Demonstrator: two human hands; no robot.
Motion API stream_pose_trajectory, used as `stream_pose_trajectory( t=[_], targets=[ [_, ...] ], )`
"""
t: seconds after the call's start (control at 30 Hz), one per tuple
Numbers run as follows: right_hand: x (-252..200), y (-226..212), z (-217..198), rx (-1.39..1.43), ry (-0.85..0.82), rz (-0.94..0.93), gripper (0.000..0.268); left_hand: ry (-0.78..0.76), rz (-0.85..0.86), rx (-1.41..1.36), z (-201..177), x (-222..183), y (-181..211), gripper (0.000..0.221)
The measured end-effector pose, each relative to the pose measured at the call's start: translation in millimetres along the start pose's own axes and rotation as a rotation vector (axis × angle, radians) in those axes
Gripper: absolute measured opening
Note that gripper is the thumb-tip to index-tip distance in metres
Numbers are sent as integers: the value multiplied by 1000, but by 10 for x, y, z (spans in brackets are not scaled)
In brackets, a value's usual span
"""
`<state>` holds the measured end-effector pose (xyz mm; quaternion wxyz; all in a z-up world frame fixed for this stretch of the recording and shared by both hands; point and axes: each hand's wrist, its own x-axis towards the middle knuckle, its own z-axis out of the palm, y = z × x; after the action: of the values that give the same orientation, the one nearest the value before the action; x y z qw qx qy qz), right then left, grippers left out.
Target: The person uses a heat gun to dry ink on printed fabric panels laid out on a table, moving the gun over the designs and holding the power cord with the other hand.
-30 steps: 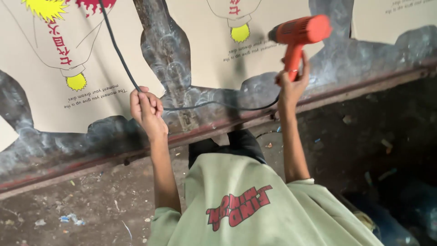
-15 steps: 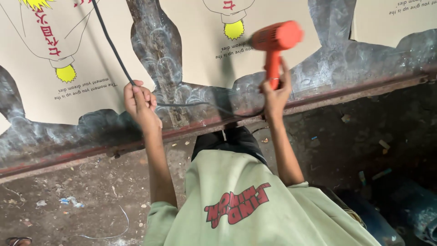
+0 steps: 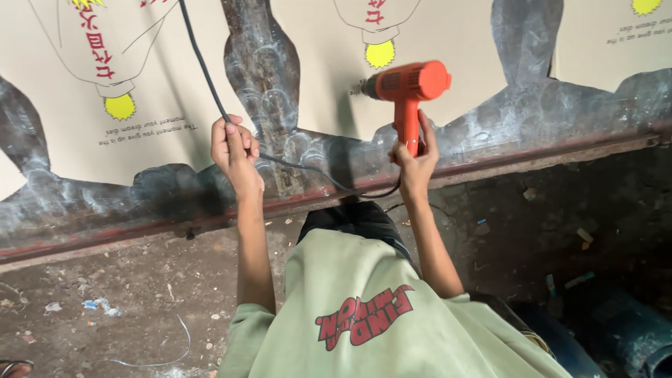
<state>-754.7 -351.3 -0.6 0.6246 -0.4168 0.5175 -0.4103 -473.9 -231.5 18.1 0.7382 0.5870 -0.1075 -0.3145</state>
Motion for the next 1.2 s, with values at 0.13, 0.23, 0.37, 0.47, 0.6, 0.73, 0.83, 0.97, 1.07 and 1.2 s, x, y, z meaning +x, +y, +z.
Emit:
stream_pose_trajectory(
  t=[0.13,0.23,0.37,0.47,0.6,0.73,0.83,0.97,1.07,1.2],
  targets=[
    [325,33,136,-89,-11,-149,77,-26,18,-6,-70,-7,22,18],
    [664,-25,106,-71,-9,-191,76,-5,0,7,-131,-6,31,18],
    [754,-85,124,-96,56,-181,75,12,-15,2,-164,36,9,18],
    [544,-140,144,-122,43,-156,75,18,-18,9,-184,108,-28,19],
    [392,-192,239,-53,-50,-6,77,14,-23,-15,-132,186,-82,19],
    [685,-115,286,-62,-55,-73,77,-2,-39,-8,-19,167,-83,19],
    [1123,-108,149,-80,-24,-204,76,6,-18,-3,44,156,-78,19],
    [1747,-223,-134,-111,46,-294,76,38,21,48,174,107,-77,20],
    [2210,-332,-334,-92,63,-332,74,47,12,54,354,77,-78,21],
    [2772,-383,-496,-42,52,-372,75,84,6,41,612,110,-120,21]
  ],
)
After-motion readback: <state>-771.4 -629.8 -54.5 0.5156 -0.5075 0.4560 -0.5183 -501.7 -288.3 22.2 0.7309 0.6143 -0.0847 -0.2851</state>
